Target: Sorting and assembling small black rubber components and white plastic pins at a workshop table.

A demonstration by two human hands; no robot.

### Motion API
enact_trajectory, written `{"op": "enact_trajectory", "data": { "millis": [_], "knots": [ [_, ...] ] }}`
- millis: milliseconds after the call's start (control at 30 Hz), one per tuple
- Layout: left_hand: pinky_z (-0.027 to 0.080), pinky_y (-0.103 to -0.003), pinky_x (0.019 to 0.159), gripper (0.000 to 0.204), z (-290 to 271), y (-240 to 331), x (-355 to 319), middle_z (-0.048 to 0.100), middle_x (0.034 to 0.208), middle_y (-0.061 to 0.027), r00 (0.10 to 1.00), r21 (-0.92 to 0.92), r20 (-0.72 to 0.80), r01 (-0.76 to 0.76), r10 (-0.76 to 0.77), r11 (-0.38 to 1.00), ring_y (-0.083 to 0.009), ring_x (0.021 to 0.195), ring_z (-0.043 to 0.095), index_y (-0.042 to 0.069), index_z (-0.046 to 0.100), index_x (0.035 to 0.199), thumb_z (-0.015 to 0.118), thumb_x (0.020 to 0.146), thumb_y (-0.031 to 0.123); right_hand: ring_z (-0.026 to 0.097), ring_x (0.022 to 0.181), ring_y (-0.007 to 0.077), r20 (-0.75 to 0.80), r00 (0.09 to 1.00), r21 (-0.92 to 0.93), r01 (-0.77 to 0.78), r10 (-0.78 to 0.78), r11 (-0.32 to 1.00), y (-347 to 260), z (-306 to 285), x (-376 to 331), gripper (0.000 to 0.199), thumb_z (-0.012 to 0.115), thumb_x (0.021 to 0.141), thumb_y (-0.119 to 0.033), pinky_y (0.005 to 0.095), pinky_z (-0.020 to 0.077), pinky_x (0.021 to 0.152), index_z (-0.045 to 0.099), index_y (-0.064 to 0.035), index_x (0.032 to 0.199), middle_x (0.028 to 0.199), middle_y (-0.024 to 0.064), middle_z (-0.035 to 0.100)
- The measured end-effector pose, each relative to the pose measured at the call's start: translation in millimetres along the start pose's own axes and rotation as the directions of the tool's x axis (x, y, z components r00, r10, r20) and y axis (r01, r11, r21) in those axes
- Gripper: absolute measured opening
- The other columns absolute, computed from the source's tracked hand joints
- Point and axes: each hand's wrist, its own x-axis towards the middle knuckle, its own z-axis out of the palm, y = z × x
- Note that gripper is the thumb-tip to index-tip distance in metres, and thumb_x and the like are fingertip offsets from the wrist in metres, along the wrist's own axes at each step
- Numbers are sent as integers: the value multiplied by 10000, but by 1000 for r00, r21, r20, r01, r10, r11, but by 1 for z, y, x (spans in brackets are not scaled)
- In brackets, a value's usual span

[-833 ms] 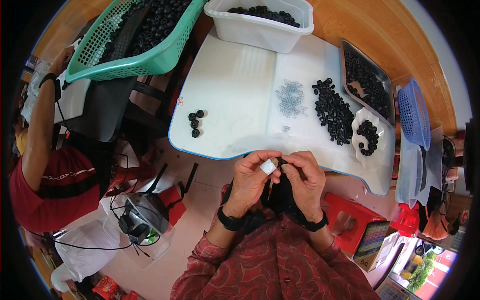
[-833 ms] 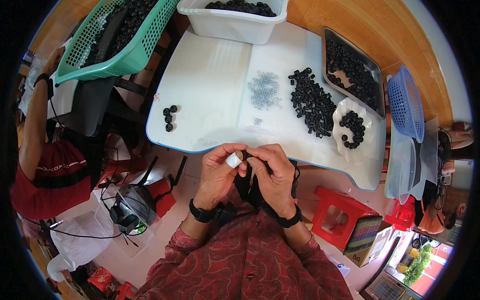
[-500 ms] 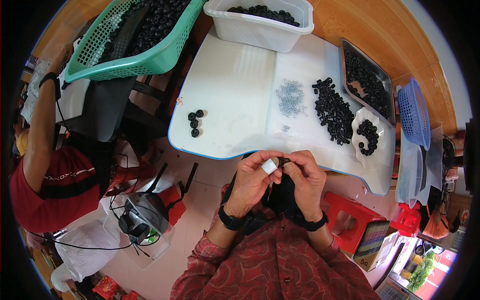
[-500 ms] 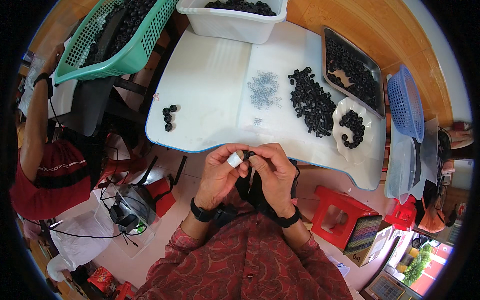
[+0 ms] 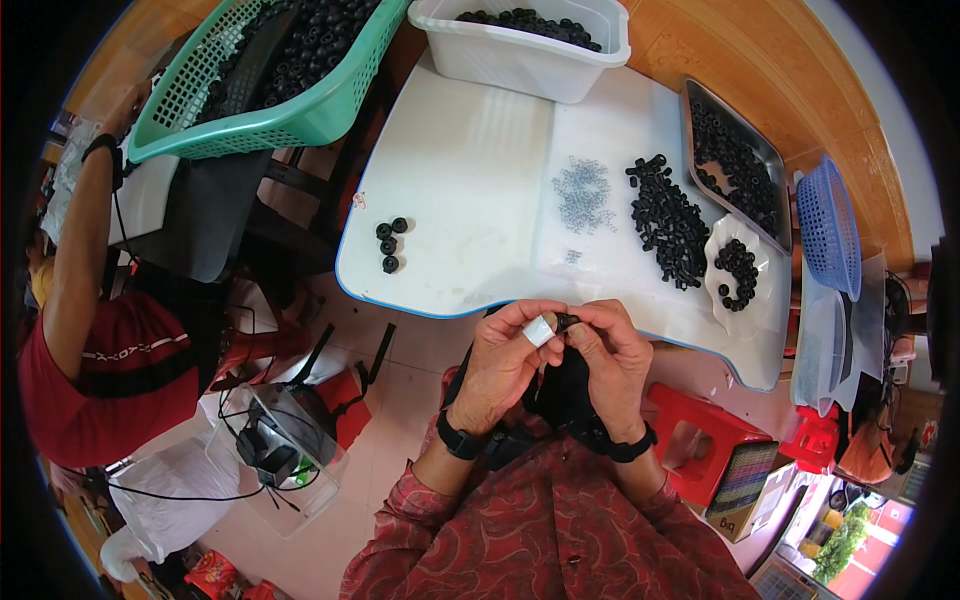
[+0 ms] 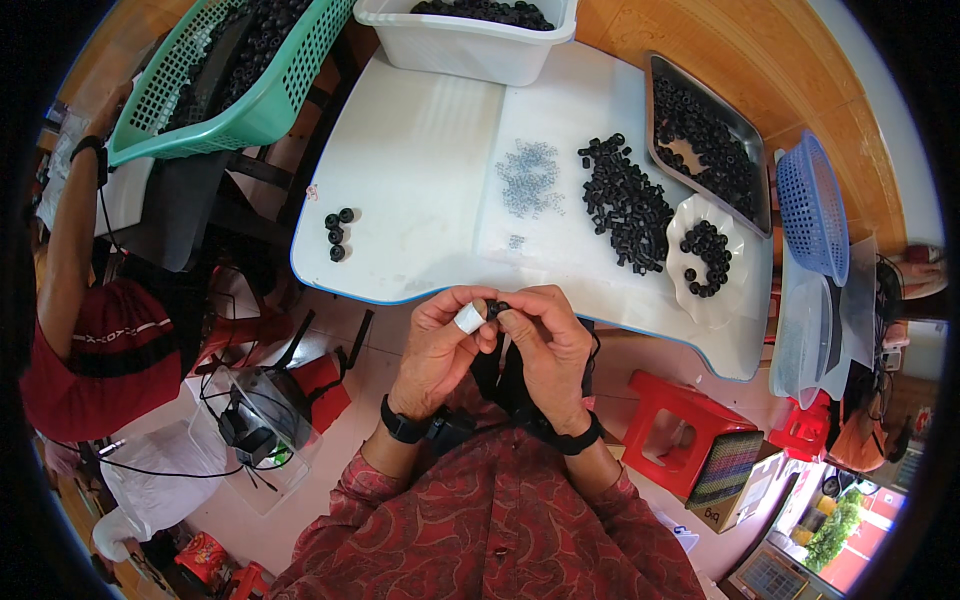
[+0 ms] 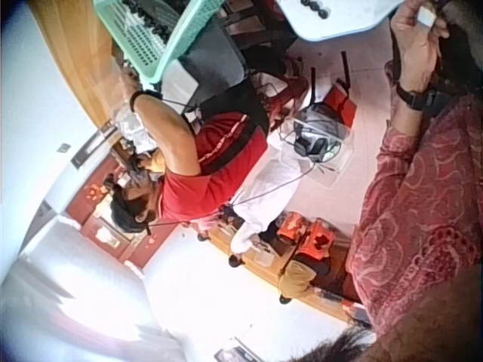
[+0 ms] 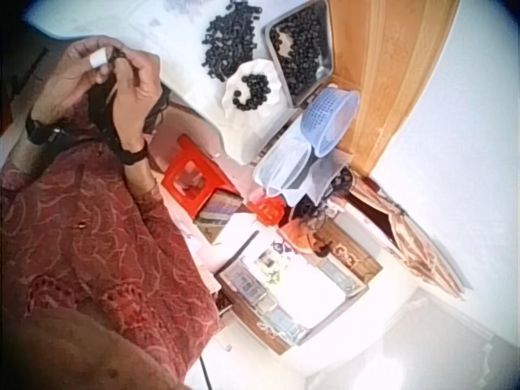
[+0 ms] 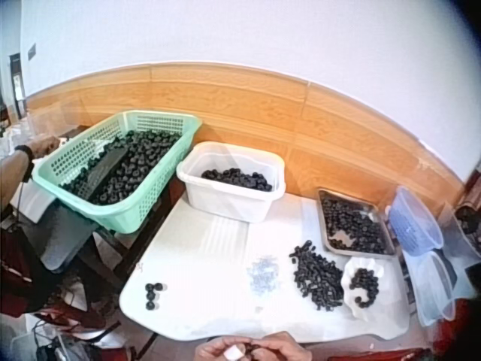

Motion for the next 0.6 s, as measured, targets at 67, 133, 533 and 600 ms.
{"op": "enact_trajectory", "data": {
  "millis": [67, 133, 533, 600],
  "knots": [
    [555, -253, 677, 222, 0, 0, 0, 690, 906, -90, 1000, 14, -7, -3, 3, 1000, -140, 773, 663, -55, 650, 1179, 625, 974, 25, 615, 942, 122, 14, 999, -32, 53, -53, 998, 0, 0, 1, 188, 671, 908, 71, 237, 488, 846, 703, 0, 1079, 1027, 54, 624],
    [557, -251, 681, 221, 1, 1, 0, 691, 914, -83, 1000, 21, -17, -9, 10, 1000, -137, 774, 662, -53, 651, 1180, 624, 975, 23, 613, 940, 122, 24, 997, -59, 77, -76, 995, -3, 1, 1, 192, 670, 907, 72, 236, 488, 843, 704, -1, 1081, 1027, 54, 623],
    [550, -250, 686, 227, 0, 1, 0, 683, 906, -82, 1000, 16, -17, -6, 6, 1000, -134, 780, 657, -48, 654, 1186, 626, 970, 16, 619, 948, 124, 4, 1000, 4, 1, -1, 1000, 1, 2, 0, 159, 665, 916, 66, 238, 490, 846, 685, 3, 1060, 1032, 57, 625],
    [550, -251, 686, 227, -1, 1, 1, 681, 906, -79, 1000, 11, -13, -8, 9, 1000, -134, 779, 656, -48, 655, 1185, 627, 969, 15, 621, 947, 125, 6, 1000, 11, 1, -1, 1000, 1, 2, 1, 156, 666, 917, 63, 239, 491, 846, 685, 3, 1060, 1032, 60, 627]
  ]
}}
